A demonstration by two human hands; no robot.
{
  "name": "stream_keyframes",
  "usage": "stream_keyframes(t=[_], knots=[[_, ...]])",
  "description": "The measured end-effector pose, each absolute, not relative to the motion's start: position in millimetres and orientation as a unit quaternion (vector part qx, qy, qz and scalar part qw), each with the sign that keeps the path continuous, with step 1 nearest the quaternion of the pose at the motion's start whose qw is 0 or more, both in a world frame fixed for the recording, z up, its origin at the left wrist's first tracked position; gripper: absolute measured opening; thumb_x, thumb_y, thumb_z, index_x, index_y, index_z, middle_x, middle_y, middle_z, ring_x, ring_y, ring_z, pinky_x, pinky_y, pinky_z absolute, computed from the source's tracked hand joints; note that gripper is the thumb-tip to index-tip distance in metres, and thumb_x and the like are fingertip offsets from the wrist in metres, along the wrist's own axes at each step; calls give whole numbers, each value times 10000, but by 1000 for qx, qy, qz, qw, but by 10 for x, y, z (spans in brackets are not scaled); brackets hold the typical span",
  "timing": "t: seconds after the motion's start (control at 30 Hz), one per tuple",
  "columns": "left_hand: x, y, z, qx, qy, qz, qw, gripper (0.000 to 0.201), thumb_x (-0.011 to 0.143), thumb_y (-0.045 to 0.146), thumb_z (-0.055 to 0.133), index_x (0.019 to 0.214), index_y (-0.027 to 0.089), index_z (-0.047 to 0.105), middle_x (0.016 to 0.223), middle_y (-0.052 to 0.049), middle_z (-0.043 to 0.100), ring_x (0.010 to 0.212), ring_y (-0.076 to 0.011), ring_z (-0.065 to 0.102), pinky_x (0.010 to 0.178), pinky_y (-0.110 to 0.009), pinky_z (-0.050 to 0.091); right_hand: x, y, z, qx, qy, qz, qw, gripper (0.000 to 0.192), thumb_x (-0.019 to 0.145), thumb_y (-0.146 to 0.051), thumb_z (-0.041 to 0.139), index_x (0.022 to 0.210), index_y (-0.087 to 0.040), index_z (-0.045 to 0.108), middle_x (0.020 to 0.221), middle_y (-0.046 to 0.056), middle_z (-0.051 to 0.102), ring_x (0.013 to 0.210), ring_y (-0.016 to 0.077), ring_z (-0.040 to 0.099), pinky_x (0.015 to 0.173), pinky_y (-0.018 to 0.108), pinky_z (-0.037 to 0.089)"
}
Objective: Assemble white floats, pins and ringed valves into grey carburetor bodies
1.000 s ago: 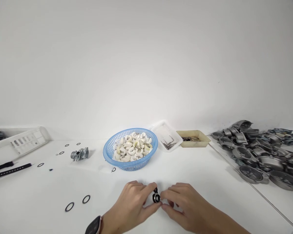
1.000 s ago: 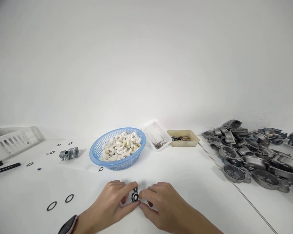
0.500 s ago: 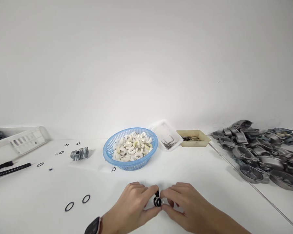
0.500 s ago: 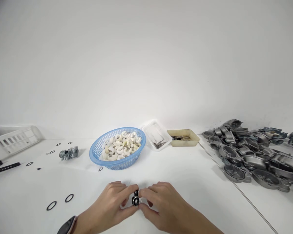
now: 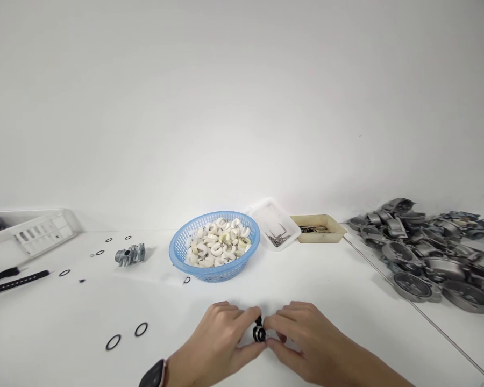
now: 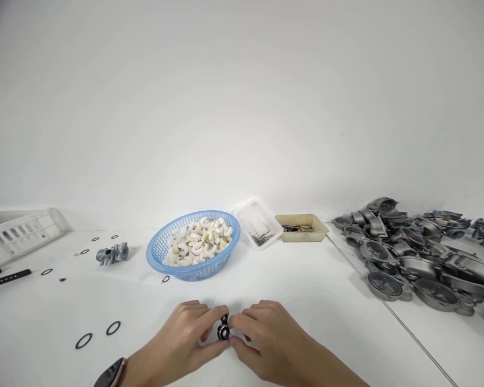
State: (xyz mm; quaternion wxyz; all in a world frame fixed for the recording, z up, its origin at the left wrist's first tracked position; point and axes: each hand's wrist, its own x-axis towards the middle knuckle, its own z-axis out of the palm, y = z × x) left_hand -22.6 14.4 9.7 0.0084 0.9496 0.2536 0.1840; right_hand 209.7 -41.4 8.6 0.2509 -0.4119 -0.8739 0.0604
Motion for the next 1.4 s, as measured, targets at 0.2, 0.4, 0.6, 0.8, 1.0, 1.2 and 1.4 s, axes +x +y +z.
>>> stream_keyframes(t=[0.2, 0.4, 0.6, 0.8, 1.0, 1.2, 1.4], knots=[[-239, 143, 92, 949, 257, 181, 9, 283, 929, 364, 744, 1140, 244, 599, 669, 61, 658, 568, -203, 637, 589, -322, 400, 2105, -418, 69, -406, -876, 55, 255, 99, 986, -182, 526, 926, -233, 587, 751, -49, 631, 650, 137, 539, 689, 276, 358], [-231, 156, 63, 949, 253, 189, 3, 295, 917, 366, 757, 1136, 243, 602, 672, 59, 658, 578, -207, 644, 593, -325, 411, 2109, -415, 64, -407, -879, 52, 244, 113, 989, -186, 521, 913, -231, 590, 752, -31, 645, 653, 147, 548, 673, 282, 341], [-243, 178, 48, 934, 277, 224, 18, 273, 1001, 439, 643, 1173, 235, 586, 637, 62, 624, 550, -192, 622, 580, -318, 413, 2123, -420, 69, -401, -879, 39, 256, 157, 1041, -217, 470, 934, -232, 584, 750, -28, 640, 632, 152, 525, 672, 297, 335], [-261, 190, 53, 943, 251, 219, 4, 265, 991, 395, 644, 1194, 236, 583, 666, 53, 647, 573, -197, 631, 596, -325, 413, 2113, -420, 55, -405, -880, 43, 246, 110, 1035, -221, 498, 977, -241, 589, 758, -26, 652, 638, 157, 539, 682, 296, 343], [-258, 200, 45, 935, 275, 221, 28, 262, 994, 442, 632, 1150, 233, 610, 618, 61, 622, 546, -180, 616, 590, -311, 407, 2124, -413, 83, -413, -876, 45, 245, 129, 1031, -220, 494, 952, -237, 594, 763, -23, 667, 644, 157, 557, 677, 301, 345], [-245, 189, 81, 942, 256, 215, 17, 209, 965, 371, 635, 1110, 221, 622, 638, 45, 634, 564, -188, 620, 594, -315, 396, 2122, -422, 65, -411, -881, 42, 231, 111, 1020, -225, 514, 946, -244, 594, 773, -28, 668, 669, 159, 572, 690, 300, 353], [-251, 200, 57, 941, 262, 213, 17, 242, 994, 402, 629, 1157, 225, 602, 642, 49, 637, 566, -190, 622, 602, -313, 400, 2128, -413, 84, -411, -878, 35, 242, 133, 1037, -225, 488, 962, -236, 598, 754, -24, 655, 643, 155, 548, 687, 292, 348]])
